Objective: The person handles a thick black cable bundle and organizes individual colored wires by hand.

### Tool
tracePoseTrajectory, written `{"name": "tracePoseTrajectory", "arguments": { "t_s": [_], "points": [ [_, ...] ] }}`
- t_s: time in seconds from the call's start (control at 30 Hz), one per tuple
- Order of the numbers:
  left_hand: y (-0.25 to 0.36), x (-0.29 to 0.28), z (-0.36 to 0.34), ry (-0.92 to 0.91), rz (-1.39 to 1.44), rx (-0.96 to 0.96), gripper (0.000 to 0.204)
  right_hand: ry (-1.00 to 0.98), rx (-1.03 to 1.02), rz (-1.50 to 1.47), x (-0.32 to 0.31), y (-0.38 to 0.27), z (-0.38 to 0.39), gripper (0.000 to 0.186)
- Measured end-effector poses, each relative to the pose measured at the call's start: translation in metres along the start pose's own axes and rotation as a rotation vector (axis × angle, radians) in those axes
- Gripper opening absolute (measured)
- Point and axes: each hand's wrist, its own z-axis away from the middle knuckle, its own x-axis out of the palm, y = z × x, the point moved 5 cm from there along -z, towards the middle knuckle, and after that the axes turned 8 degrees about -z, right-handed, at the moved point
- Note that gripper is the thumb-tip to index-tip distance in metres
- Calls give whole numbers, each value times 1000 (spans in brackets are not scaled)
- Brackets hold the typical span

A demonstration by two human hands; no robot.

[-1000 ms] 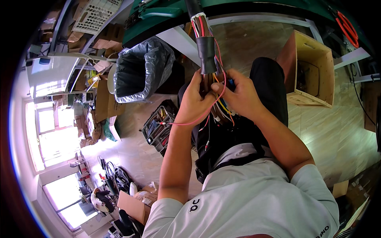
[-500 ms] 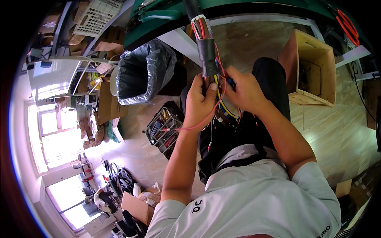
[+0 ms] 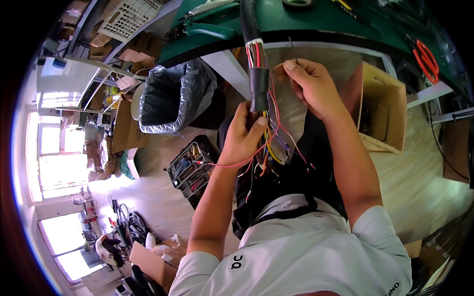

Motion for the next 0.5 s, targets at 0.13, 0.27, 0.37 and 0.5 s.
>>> {"name": "tracePoseTrajectory", "arguments": {
  "t_s": [0.13, 0.27, 0.37, 0.5],
  "points": [
    [-8, 4, -4, -85, 209, -36, 37, -56, -12, 176, 1, -7, -5, 34],
    [-8, 3, -8, -104, 279, -79, 42, -160, -74, 348, -12, 0, 1, 32],
    [-2, 7, -15, -108, 317, -47, 47, -122, -91, 266, -10, 2, -2, 27],
    [3, 7, -24, -156, 320, -84, 55, -81, -49, 147, 4, -5, -17, 22]
  ]
}}
